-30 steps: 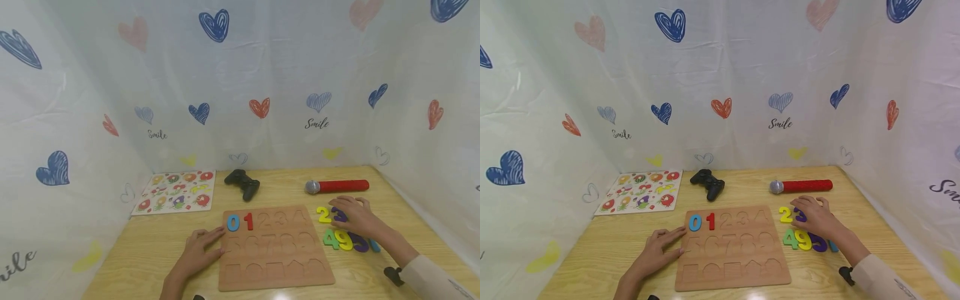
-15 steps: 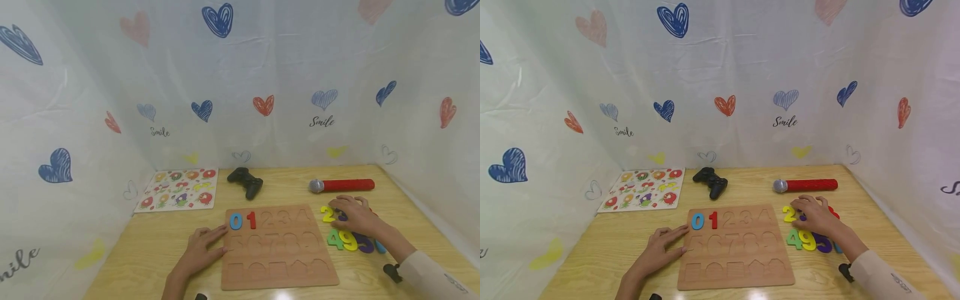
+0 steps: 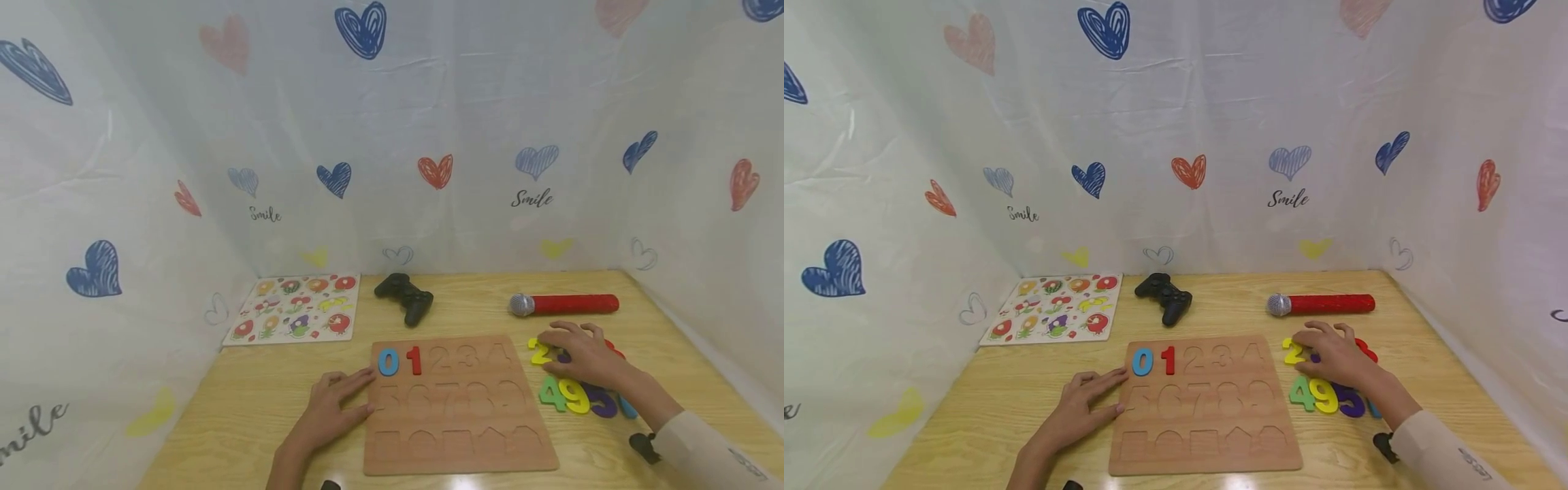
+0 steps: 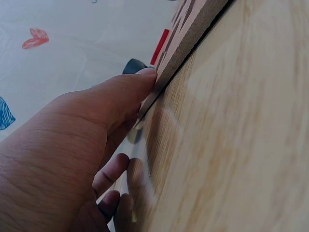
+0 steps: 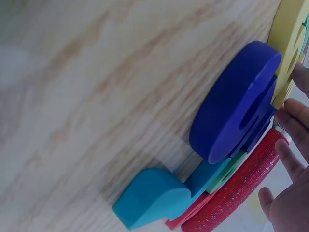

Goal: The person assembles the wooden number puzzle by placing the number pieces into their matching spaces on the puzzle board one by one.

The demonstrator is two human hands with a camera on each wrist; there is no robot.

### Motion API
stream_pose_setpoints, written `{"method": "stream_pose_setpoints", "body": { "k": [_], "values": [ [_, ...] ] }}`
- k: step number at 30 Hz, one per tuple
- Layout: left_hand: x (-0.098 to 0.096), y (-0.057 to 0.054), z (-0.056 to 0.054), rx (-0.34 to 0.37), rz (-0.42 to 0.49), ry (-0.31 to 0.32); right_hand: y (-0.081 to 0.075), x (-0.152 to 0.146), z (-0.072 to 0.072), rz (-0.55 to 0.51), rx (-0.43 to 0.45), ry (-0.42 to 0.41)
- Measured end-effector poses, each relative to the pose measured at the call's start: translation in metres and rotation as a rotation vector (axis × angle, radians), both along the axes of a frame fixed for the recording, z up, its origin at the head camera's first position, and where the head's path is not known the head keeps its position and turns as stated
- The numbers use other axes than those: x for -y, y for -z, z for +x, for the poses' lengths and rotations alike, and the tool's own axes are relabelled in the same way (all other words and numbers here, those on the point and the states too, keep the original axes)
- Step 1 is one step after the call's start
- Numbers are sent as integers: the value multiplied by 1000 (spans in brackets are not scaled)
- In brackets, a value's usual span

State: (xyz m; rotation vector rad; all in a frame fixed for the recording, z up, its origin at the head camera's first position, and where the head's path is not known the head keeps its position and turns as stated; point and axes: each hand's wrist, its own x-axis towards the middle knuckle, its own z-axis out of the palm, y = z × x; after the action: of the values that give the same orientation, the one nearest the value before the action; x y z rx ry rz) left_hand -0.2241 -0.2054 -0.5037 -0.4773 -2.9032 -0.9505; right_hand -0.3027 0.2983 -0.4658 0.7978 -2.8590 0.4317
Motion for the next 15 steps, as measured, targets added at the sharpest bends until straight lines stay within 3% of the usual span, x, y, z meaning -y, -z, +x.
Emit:
{"method": "stream_pose_setpoints", "body": {
  "k": [15],
  "values": [
    [-1,2,-1,-1,-4,4,-2,-1,3,-39,-32,3]
  ]
}}
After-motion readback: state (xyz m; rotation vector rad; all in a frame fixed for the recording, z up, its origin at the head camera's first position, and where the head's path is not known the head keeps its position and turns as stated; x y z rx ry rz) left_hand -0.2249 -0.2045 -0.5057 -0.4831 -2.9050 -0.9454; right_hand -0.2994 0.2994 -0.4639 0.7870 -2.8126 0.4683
